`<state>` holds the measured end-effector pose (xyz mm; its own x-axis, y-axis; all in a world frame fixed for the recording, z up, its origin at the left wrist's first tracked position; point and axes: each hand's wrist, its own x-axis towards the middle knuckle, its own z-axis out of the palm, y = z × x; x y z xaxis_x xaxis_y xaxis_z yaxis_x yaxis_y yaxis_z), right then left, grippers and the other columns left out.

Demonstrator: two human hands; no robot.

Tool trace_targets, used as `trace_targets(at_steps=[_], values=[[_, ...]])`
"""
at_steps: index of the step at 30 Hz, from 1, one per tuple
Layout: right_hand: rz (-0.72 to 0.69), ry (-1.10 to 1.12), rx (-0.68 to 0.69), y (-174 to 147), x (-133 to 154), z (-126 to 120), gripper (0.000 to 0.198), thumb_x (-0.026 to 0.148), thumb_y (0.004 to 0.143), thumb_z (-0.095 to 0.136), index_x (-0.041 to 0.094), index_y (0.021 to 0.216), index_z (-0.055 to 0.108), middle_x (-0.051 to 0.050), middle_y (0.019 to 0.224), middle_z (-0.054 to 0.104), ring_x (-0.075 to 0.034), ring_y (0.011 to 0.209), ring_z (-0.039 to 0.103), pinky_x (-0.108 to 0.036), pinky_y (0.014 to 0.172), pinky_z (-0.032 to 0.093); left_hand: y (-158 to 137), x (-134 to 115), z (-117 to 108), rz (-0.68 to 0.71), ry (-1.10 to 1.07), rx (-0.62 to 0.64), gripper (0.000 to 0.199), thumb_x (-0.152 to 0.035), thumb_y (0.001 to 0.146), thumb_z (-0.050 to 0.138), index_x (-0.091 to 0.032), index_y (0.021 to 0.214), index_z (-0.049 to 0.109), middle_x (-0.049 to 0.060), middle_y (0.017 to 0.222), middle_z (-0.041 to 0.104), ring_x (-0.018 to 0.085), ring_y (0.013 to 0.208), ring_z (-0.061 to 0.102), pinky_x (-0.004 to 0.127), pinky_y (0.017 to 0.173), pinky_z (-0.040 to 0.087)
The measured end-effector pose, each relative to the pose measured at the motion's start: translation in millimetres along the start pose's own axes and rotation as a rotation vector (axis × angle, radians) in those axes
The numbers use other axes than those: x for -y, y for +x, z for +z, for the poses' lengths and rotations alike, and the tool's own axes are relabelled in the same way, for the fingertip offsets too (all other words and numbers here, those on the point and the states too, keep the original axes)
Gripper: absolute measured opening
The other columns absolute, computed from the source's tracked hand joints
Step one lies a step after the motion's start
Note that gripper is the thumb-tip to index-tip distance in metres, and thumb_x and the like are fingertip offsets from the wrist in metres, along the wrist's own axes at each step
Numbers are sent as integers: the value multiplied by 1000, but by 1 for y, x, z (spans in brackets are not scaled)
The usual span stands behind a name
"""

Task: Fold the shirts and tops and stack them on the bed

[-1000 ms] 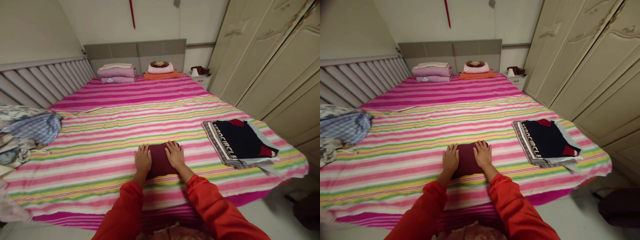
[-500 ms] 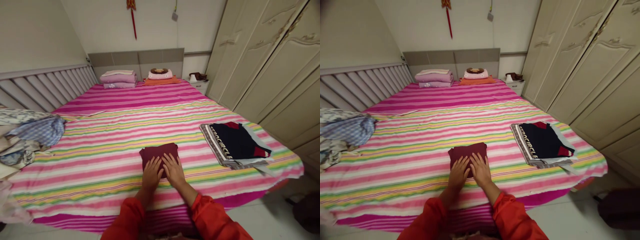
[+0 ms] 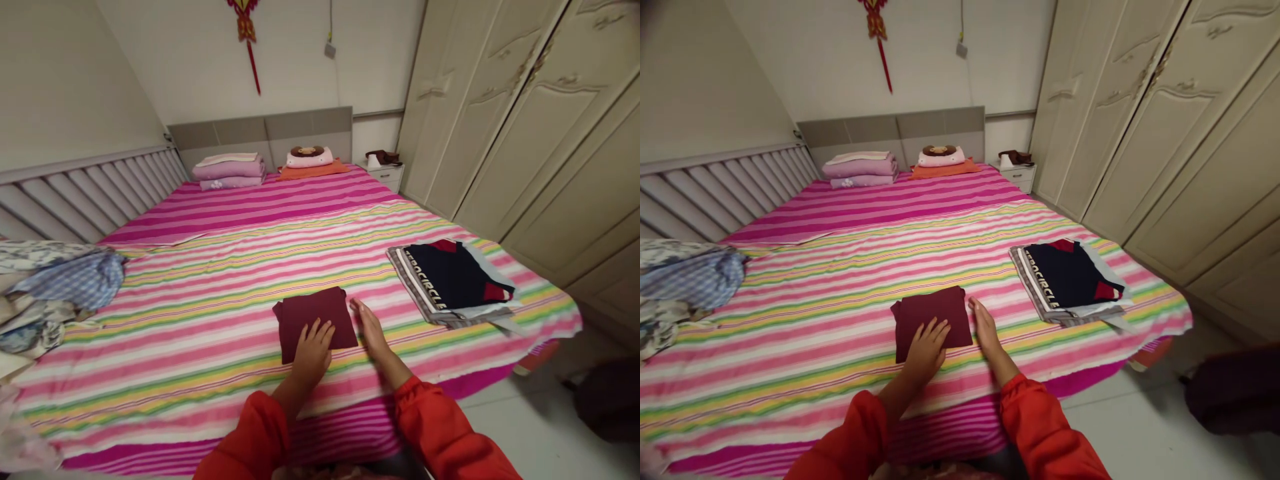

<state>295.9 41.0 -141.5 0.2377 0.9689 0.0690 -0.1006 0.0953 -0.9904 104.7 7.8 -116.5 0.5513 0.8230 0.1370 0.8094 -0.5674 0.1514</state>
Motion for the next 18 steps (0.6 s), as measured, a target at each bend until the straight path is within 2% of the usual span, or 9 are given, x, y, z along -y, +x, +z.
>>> trace_targets(at_steps=[1,3,7,10,12,14,16,18], values=[[6,29,-12,1,1,-1,68,73,81,52,21,124,65,-13,133,63,-28,124,58,-49,112,37,6,-3,-1,-40,-20,20,60,-15,83,51,-25,142,47,7,150,47,30,141,38,55,114,33],[10,65,-30,2,1,-2,67,73,78,56,21,118,67,-13,129,65,-28,122,60,-50,112,37,17,-7,-6,-158,-192,31,60,-9,79,49,-24,137,52,9,150,46,33,141,37,58,112,33],[10,105,-45,4,0,-3,66,73,77,56,21,115,68,-14,127,66,-28,119,61,-51,110,39,42,0,-36,-354,-639,-2,52,-3,72,52,-19,119,66,12,136,60,31,133,49,51,114,34],[13,138,-47,5,-1,-5,64,73,77,57,21,113,68,-14,122,69,-28,118,62,-50,110,38,65,19,-71,-422,-812,-23,44,-7,70,54,-17,111,68,10,116,72,27,113,64,44,105,46],[14,157,-50,5,-1,-5,63,73,76,58,20,110,69,-13,120,70,-28,116,63,-50,110,38,77,35,-95,-484,-980,-12,36,-13,72,55,-15,106,68,8,98,76,24,91,71,40,87,56],[14,173,-53,4,-1,-5,62,72,76,59,20,108,69,-13,118,71,-27,115,64,-49,109,40,82,52,-115,-550,-1163,10,30,-19,74,57,-13,102,68,6,84,76,21,74,71,35,73,59],[17,185,-56,4,-1,-4,60,71,77,59,20,106,69,-12,116,71,-27,113,64,-49,108,41,79,65,-126,-622,-1331,25,25,-22,75,59,-12,95,68,7,79,75,19,69,71,32,70,60],[23,190,-58,4,-1,-4,59,70,76,62,20,104,70,-12,115,72,-27,111,65,-49,107,42,69,75,-125,-703,-1473,20,18,-23,77,59,-12,88,68,7,76,74,18,68,71,31,71,60]])
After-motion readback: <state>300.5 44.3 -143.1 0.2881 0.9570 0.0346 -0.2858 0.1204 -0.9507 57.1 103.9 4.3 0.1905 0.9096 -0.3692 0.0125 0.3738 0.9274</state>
